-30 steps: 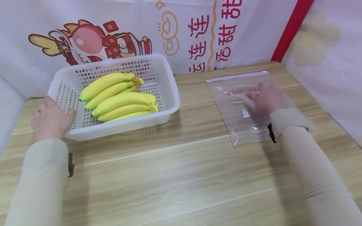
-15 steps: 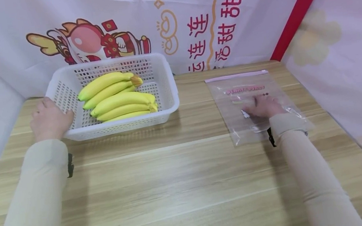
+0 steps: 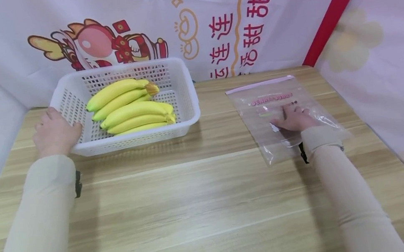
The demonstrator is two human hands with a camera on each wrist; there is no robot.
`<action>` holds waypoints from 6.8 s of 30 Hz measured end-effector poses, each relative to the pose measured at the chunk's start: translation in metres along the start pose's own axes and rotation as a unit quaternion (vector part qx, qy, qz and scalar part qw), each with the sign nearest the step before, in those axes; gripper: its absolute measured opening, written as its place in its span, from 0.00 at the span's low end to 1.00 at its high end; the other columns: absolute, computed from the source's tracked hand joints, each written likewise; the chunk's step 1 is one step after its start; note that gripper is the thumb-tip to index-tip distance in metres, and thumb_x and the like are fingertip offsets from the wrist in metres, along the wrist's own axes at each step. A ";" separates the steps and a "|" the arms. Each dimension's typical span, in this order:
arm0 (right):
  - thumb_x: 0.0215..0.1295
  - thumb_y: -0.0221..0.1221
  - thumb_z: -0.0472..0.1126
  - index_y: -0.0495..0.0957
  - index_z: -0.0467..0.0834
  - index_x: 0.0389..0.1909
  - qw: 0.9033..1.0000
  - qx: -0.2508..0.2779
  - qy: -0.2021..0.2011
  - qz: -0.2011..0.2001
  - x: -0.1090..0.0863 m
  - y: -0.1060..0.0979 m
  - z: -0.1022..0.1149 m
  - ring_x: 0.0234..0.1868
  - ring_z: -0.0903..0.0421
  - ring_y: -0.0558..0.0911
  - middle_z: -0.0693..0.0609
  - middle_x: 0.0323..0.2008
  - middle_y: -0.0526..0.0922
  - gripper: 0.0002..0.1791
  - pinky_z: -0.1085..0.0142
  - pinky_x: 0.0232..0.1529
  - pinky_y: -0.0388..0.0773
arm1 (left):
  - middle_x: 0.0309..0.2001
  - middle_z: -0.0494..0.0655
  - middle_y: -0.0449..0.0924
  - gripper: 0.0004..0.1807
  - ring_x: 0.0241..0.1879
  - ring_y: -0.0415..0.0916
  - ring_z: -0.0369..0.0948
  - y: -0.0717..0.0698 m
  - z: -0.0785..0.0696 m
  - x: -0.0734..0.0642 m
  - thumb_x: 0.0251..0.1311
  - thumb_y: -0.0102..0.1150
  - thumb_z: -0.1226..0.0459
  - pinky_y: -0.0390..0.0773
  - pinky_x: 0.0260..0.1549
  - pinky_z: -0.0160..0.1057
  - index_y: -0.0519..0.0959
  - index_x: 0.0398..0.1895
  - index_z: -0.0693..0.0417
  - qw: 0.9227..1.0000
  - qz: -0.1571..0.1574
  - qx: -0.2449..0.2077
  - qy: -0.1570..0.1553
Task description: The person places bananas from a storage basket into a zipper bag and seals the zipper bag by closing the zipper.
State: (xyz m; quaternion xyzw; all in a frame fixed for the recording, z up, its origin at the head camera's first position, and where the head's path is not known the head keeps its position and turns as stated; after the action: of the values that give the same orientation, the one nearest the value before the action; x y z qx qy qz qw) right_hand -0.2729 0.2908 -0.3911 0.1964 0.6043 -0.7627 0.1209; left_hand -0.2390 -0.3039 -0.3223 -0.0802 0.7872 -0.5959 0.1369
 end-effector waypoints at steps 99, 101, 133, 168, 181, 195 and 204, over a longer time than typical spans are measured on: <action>0.66 0.51 0.59 0.54 0.27 0.67 0.996 0.016 -0.074 0.041 -0.008 -0.012 0.024 0.62 0.28 0.66 0.25 0.62 0.64 0.44 0.38 0.63 0.65 | 0.63 0.82 0.49 0.44 0.58 0.54 0.73 0.001 0.001 -0.002 0.66 0.41 0.54 0.63 0.55 0.70 0.35 0.70 0.78 1.000 -0.017 -0.016 -0.006; 0.66 0.51 0.61 0.52 0.28 0.68 0.996 0.040 -0.057 0.053 -0.008 -0.010 0.025 0.63 0.29 0.65 0.26 0.64 0.63 0.46 0.39 0.64 0.65 | 0.63 0.82 0.49 0.44 0.57 0.54 0.73 0.001 0.001 -0.003 0.66 0.41 0.54 0.63 0.55 0.70 0.35 0.70 0.78 1.000 -0.017 -0.016 -0.005; 0.66 0.55 0.53 0.46 0.32 0.72 0.995 0.028 -0.092 0.012 0.006 -0.002 0.030 0.71 0.27 0.47 0.23 0.70 0.44 0.45 0.35 0.70 0.48 | 0.62 0.83 0.49 0.44 0.56 0.55 0.74 -0.001 -0.004 -0.008 0.66 0.41 0.55 0.64 0.55 0.69 0.35 0.69 0.79 1.000 -0.022 -0.005 -0.004; 0.60 0.58 0.44 0.58 0.37 0.70 0.988 -0.041 -0.135 -0.065 0.000 -0.005 0.074 0.71 0.31 0.53 0.30 0.70 0.57 0.38 0.35 0.70 0.49 | 0.63 0.83 0.48 0.45 0.57 0.55 0.74 0.001 0.000 -0.005 0.66 0.41 0.55 0.64 0.54 0.69 0.34 0.70 0.78 1.000 -0.020 -0.001 -0.008; 0.69 0.50 0.48 0.60 0.39 0.69 0.983 -0.017 -0.178 -0.047 -0.021 0.018 0.141 0.66 0.35 0.67 0.36 0.65 0.69 0.31 0.43 0.68 0.63 | 0.63 0.83 0.49 0.44 0.57 0.55 0.74 0.000 -0.001 -0.007 0.66 0.40 0.55 0.64 0.55 0.69 0.35 0.69 0.79 1.000 -0.023 0.001 -0.006; 0.63 0.57 0.42 0.70 0.38 0.48 0.985 -0.045 -0.167 -0.025 -0.020 0.032 0.154 0.38 0.47 0.80 0.41 0.39 0.80 0.16 0.56 0.41 0.80 | 0.62 0.83 0.50 0.43 0.56 0.56 0.74 0.000 -0.004 -0.008 0.66 0.41 0.55 0.65 0.55 0.69 0.36 0.69 0.79 1.000 -0.027 -0.003 0.000; 0.66 0.54 0.39 0.70 0.39 0.47 0.988 -0.039 -0.143 -0.035 -0.023 0.034 0.156 0.39 0.46 0.81 0.41 0.41 0.81 0.12 0.58 0.39 0.81 | 0.61 0.83 0.51 0.43 0.56 0.56 0.73 -0.001 -0.005 -0.008 0.66 0.41 0.55 0.65 0.54 0.68 0.36 0.69 0.79 1.000 -0.029 -0.005 0.000</action>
State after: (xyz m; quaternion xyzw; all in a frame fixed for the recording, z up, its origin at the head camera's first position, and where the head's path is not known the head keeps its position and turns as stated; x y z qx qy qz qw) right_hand -0.2617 0.1297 -0.3807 0.0591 0.6164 -0.7627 0.1869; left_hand -0.2331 -0.2974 -0.3196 -0.1037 0.7878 -0.5954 0.1188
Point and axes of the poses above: each hand's wrist, its own x-axis towards the middle knuckle, its own y-axis out of the palm, z = x × y, the point moved 2 cm from there along x, towards the middle knuckle
